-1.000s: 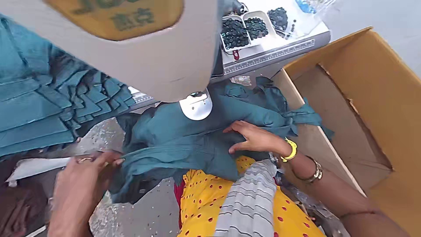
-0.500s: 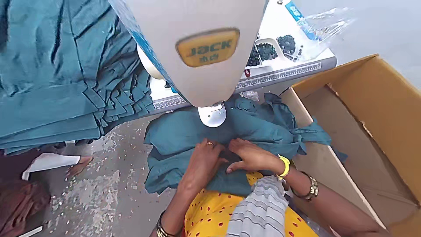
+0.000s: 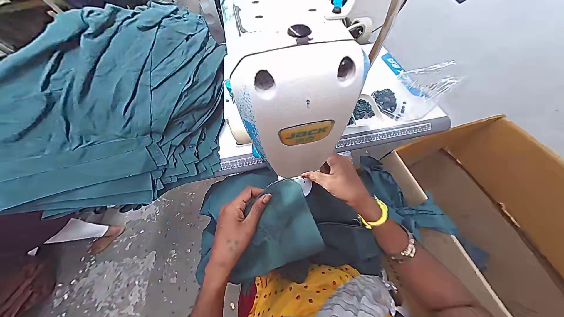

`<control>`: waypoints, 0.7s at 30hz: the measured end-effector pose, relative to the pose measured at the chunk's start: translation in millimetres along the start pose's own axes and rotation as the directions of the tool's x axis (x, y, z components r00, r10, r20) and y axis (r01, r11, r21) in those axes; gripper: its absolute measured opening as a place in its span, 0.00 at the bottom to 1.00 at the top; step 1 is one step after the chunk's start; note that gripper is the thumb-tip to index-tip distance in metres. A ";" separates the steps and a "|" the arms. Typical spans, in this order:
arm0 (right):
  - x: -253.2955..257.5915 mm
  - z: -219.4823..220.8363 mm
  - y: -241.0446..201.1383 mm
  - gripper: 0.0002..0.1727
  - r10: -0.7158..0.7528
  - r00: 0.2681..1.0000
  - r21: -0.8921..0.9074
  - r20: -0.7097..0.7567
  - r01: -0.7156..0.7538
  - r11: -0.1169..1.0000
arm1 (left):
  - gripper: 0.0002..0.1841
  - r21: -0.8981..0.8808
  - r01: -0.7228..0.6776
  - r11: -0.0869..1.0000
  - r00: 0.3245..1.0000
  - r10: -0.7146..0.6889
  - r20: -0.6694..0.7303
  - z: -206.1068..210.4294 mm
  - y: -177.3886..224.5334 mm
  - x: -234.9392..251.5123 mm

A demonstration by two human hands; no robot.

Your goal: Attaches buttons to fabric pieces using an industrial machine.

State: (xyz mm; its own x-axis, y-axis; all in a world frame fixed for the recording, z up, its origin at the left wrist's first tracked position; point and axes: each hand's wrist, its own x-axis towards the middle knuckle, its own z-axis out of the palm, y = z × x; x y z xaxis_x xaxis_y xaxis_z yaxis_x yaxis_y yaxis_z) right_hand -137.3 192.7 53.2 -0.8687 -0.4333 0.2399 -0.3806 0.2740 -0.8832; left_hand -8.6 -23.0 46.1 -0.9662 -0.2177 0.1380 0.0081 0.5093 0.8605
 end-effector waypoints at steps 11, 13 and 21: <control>15.8 -1.1 -2.5 0.19 0.127 0.977 0.067 0.169 -0.140 0.988 | 0.09 -0.188 0.032 0.982 0.957 0.024 0.288 -5.2 -7.3 12.3; 4.5 -10.1 -3.0 0.23 0.151 0.964 0.053 0.220 -0.167 0.985 | 0.08 -0.162 0.082 0.983 0.959 -0.034 0.283 -1.6 -2.3 23.1; -18.2 -12.8 -3.6 0.12 0.226 0.948 0.136 0.224 -0.260 0.956 | 0.07 -0.065 0.240 0.969 0.931 -0.211 0.297 5.6 18.9 57.8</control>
State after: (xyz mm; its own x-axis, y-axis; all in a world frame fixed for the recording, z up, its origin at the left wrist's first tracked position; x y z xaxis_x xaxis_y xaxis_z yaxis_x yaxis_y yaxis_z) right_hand -124.2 210.5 57.2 -0.8387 -0.5410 -0.0623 -0.0947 0.2576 -0.9616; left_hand -65.7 -21.2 67.6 -0.9781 -0.0628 -0.1985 -0.2072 0.3873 0.8984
